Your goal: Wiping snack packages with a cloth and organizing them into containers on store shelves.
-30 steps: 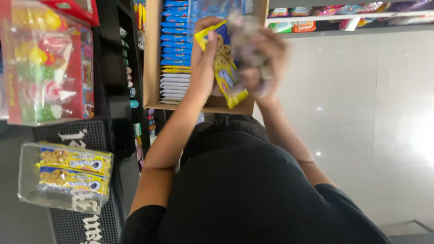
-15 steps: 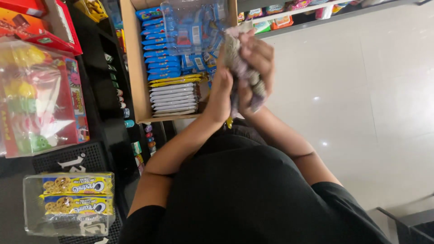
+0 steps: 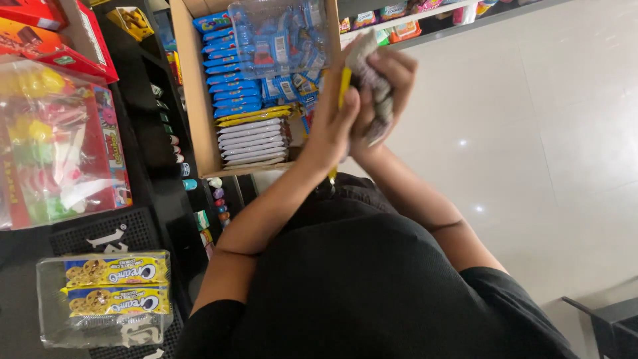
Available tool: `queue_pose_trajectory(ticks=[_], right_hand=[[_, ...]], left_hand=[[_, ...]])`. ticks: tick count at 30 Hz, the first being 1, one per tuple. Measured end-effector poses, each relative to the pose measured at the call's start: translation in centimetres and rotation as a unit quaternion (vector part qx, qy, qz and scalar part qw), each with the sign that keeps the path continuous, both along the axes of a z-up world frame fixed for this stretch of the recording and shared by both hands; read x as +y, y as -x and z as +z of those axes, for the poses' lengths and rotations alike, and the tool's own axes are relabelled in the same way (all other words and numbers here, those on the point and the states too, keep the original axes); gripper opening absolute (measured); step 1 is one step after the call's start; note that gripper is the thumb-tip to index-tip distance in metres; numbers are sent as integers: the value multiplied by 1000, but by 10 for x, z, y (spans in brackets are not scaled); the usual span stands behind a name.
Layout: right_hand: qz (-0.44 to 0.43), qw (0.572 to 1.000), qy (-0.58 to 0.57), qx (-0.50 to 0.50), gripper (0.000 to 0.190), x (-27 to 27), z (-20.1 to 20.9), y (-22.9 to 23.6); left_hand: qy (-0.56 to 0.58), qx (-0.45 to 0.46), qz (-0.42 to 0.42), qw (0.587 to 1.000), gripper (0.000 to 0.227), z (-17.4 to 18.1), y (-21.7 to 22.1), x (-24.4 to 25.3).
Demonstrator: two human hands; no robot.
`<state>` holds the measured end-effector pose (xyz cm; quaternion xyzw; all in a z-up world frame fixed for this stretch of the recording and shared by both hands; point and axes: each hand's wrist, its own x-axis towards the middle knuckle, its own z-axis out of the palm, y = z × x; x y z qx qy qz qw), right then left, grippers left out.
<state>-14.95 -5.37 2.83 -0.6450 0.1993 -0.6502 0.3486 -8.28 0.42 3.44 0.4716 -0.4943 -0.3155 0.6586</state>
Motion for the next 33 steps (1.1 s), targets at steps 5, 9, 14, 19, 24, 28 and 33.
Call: queue_pose_trajectory(ticks=[5, 9, 14, 19, 24, 28, 33], right_hand=[[-5, 995, 97, 27, 40, 43, -75, -7], [80, 990, 115, -25, 40, 40, -76, -12], [-33, 993, 81, -81, 34, 40, -26, -17], [44, 986, 159, 8, 38, 49, -91, -13], [283, 947, -148, 37, 51, 28, -104, -15], [488, 849, -202, 21, 62, 11, -26, -14], [418, 868, -169, 210, 63, 15, 0, -13]], left_hand=[[58, 86, -39, 994, 68, 37, -41, -12], [52, 63, -32, 996, 64, 46, -43, 1], [42, 85, -62, 994, 62, 43, -23, 9], [5, 132, -39, 991, 65, 51, -58, 28], [110, 224, -60, 967, 51, 65, -95, 62], [120, 265, -92, 952, 50, 47, -98, 54], [53, 96, 117, 987, 62, 20, -99, 43]])
